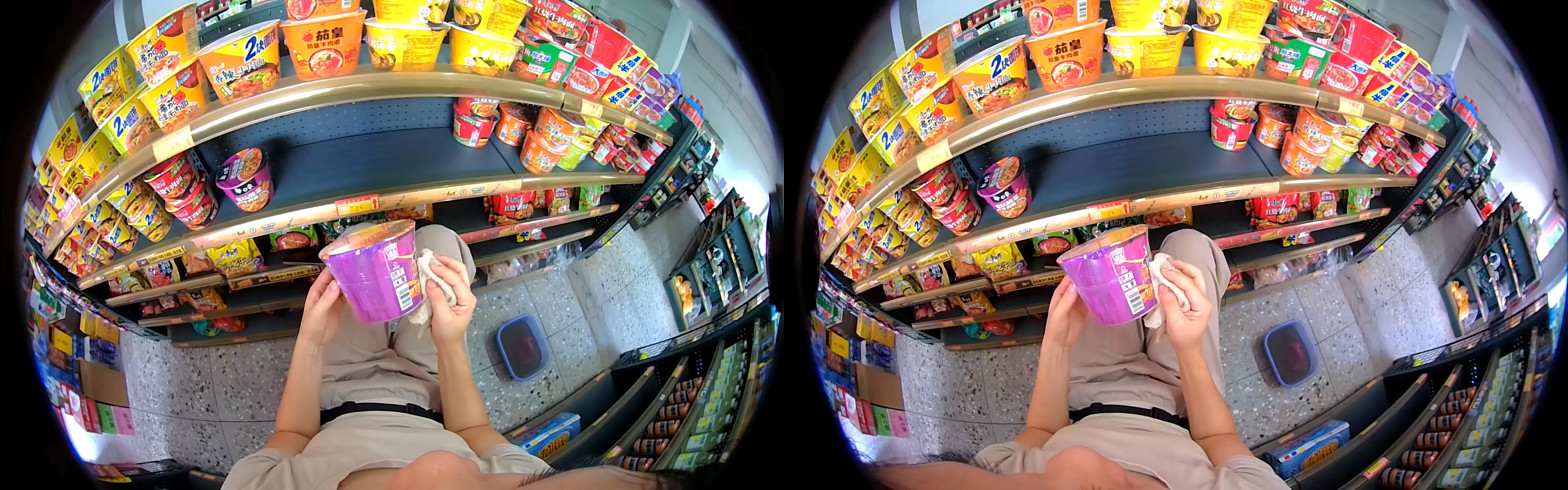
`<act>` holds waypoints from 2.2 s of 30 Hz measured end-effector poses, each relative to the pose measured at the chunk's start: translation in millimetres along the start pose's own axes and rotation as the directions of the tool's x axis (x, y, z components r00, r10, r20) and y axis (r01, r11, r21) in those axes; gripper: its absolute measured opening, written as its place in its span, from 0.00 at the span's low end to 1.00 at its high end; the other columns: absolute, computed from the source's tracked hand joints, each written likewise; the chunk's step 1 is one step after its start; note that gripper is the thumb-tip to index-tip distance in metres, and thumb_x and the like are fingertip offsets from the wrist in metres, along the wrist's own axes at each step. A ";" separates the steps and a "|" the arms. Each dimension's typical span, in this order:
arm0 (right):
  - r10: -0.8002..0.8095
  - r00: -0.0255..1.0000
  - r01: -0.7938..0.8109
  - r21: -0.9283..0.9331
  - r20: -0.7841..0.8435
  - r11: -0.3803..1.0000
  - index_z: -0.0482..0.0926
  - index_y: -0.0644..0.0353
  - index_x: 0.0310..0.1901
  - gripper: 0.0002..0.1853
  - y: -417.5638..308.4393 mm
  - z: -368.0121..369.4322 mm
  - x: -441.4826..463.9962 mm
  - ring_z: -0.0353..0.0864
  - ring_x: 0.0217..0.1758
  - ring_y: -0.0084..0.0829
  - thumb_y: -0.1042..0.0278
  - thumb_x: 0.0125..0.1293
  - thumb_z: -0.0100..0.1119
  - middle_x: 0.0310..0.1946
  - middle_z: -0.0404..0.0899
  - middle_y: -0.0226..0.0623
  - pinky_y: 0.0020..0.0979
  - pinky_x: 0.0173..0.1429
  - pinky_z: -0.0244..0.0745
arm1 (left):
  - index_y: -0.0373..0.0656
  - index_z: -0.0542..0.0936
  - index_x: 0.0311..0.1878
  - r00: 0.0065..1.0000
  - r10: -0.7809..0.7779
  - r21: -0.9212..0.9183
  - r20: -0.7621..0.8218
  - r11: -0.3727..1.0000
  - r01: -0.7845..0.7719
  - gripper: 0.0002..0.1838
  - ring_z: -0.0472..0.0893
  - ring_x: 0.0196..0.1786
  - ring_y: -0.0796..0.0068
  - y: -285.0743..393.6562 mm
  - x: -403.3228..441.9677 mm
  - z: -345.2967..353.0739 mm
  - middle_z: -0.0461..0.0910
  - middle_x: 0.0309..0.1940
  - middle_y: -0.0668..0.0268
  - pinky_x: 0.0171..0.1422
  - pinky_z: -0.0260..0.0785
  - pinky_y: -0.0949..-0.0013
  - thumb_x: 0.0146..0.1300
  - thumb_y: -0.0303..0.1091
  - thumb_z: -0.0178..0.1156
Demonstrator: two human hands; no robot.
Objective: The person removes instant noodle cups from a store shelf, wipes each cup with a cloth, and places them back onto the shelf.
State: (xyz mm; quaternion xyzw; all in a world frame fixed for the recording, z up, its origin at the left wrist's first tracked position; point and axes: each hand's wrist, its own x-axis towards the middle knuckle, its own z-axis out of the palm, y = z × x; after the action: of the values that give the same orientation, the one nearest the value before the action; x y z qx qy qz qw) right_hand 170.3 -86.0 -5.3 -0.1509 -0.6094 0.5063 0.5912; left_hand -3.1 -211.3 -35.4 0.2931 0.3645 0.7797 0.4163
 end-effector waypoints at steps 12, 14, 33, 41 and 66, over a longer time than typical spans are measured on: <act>-0.128 0.991 0.134 -0.207 0.042 0.969 0.83 0.67 0.43 0.12 -8.9 13.5 -1.0 0.78 0.54 0.39 0.83 0.56 0.62 0.50 0.77 0.47 0.33 0.59 0.70 | 0.42 0.55 0.72 0.997 0.070 0.013 -0.016 0.997 -0.070 0.44 0.70 0.64 0.70 -14.6 -1.6 17.2 0.68 0.63 0.65 0.70 0.61 0.63 0.58 0.46 0.68; -0.161 0.984 0.173 -0.220 0.070 0.960 0.83 0.66 0.43 0.13 -10.9 15.3 -1.0 0.79 0.52 0.41 0.84 0.54 0.62 0.49 0.77 0.48 0.34 0.57 0.73 | 0.42 0.56 0.71 0.996 0.057 0.035 -0.074 0.998 -0.055 0.47 0.71 0.64 0.69 -17.4 -1.6 17.9 0.69 0.61 0.64 0.69 0.62 0.63 0.53 0.43 0.73; -0.379 0.885 0.464 -0.448 0.271 0.764 0.85 0.53 0.43 0.20 -40.3 35.8 6.1 0.78 0.45 0.40 0.82 0.45 0.65 0.48 0.79 0.41 0.35 0.49 0.75 | 0.41 0.59 0.69 0.988 0.132 0.048 -0.079 0.991 -0.128 0.47 0.74 0.60 0.70 -11.9 -3.4 28.3 0.72 0.58 0.63 0.65 0.66 0.65 0.47 0.31 0.74; -0.154 0.980 0.082 -0.444 -0.127 0.892 0.84 0.64 0.43 0.16 2.9 3.9 23.1 0.79 0.51 0.43 0.84 0.50 0.62 0.49 0.78 0.47 0.36 0.55 0.74 | 0.37 0.60 0.67 0.989 0.091 0.007 -0.113 0.996 -0.091 0.46 0.75 0.61 0.68 -14.6 -5.7 7.4 0.72 0.59 0.61 0.66 0.68 0.62 0.49 0.45 0.72; 0.257 0.962 -0.255 -0.026 0.089 0.967 0.82 0.66 0.46 0.13 38.0 5.6 6.4 0.79 0.51 0.32 0.83 0.59 0.58 0.49 0.79 0.43 0.31 0.54 0.74 | 0.37 0.60 0.68 0.998 -0.032 -0.091 -0.045 0.995 0.028 0.43 0.72 0.64 0.66 -5.6 -3.6 -23.8 0.71 0.61 0.60 0.69 0.64 0.60 0.53 0.43 0.69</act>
State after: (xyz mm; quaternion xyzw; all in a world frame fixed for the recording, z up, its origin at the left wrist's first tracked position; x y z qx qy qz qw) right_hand 148.0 -66.6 -30.7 -0.2092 -0.6149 0.5804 0.4912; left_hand -17.0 -219.9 -53.9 0.2504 0.3427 0.7955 0.4324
